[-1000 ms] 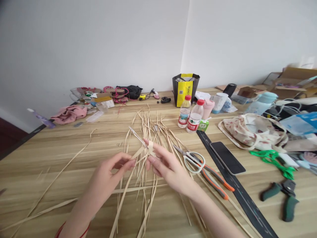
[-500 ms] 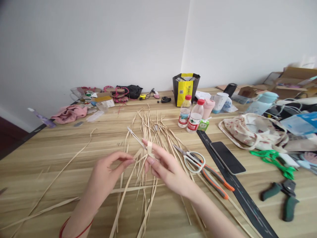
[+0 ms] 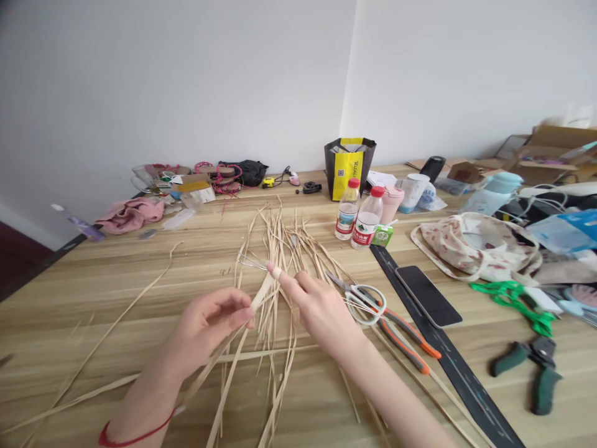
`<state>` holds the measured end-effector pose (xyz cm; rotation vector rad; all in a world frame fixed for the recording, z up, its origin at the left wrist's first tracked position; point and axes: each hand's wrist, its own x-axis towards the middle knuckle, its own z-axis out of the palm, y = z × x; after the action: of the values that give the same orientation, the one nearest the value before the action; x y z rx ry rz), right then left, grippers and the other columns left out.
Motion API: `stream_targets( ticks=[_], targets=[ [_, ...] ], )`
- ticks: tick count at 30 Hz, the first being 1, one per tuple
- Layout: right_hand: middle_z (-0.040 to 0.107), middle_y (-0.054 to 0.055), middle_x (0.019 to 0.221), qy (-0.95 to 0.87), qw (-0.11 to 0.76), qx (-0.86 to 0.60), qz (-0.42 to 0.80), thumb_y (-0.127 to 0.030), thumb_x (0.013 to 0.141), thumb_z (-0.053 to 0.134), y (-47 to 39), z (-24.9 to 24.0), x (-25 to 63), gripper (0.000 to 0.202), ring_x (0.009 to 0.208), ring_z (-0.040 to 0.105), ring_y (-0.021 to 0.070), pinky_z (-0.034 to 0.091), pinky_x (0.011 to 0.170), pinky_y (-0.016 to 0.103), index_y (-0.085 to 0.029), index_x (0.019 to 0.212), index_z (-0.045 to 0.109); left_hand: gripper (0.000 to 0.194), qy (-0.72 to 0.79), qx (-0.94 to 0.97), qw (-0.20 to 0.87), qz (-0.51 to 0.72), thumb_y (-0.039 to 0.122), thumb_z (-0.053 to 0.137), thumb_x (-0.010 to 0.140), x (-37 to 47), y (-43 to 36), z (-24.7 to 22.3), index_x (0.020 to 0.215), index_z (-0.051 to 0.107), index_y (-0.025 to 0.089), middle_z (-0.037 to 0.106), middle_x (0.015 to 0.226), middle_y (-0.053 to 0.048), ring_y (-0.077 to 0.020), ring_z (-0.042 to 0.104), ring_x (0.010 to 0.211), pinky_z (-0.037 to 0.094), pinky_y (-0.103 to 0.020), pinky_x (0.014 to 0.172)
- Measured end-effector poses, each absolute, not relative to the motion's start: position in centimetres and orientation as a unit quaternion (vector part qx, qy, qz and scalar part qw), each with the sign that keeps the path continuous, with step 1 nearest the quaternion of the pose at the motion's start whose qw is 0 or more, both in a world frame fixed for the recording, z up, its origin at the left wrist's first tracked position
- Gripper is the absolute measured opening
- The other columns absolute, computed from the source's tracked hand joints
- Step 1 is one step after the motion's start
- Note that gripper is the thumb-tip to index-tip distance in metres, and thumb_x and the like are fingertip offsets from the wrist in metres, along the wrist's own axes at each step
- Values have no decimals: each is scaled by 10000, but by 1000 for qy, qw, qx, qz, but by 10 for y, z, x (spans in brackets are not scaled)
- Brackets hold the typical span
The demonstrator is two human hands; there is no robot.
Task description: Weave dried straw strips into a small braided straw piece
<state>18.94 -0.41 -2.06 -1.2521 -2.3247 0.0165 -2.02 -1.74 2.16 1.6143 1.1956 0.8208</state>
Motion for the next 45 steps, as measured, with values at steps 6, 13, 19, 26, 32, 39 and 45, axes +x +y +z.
stream_targets(
  ticks=[6,13,19,26,32,39,45],
  targets=[
    [537,30,823,-811,341,-439,181,-93,924,321,-10,-15,186,566,682,497,144,470,673,268,-280,1458,299,119,502,656,467,316,311,586,835,-20,-17,23,803,614,200,672,714,-7,-174,636,711,483,-291,677],
    [551,-22,709,-593,392,-307,633,-326,953,473,-18,-5,179,524,459,327,58,274,434,194,-252,1446,312,178,510,628,472,352,315,608,836,-15,-18,17,985,578,221,672,948,-29,-172,641,888,502,-288,768],
    [612,-8,708,-515,388,-228,729,-347,925,533,-17,-5,179,592,418,338,42,235,421,201,-261,1456,287,150,512,636,408,408,352,611,844,-13,-20,16,836,601,202,633,732,8,-148,621,678,494,-264,654],
    [566,-18,711,-569,396,-277,666,-374,951,476,-20,-8,176,576,444,315,52,264,426,198,-261,1471,255,164,511,686,334,395,307,548,880,-11,-15,13,773,602,195,636,807,-20,-180,616,795,464,-291,734],
    [522,-9,751,-732,396,-383,400,-221,976,369,-20,-16,174,506,589,436,108,417,561,224,-308,1463,268,185,520,683,342,381,296,560,863,-10,-16,13,713,597,193,619,700,3,-166,583,685,427,-273,652],
    [533,45,840,-852,255,-454,57,-25,879,266,-13,-26,177,715,683,519,184,483,654,302,-322,1503,84,218,508,642,446,361,344,583,848,-13,-17,15,691,561,194,587,673,22,-140,549,652,404,-247,608],
    [554,54,889,-861,220,-457,-41,-20,866,309,-9,-34,174,760,720,529,195,487,687,320,-307,1507,18,242,494,629,483,357,372,570,854,-13,-19,14,691,531,197,525,615,43,-120,502,588,388,-238,576]
  ],
)
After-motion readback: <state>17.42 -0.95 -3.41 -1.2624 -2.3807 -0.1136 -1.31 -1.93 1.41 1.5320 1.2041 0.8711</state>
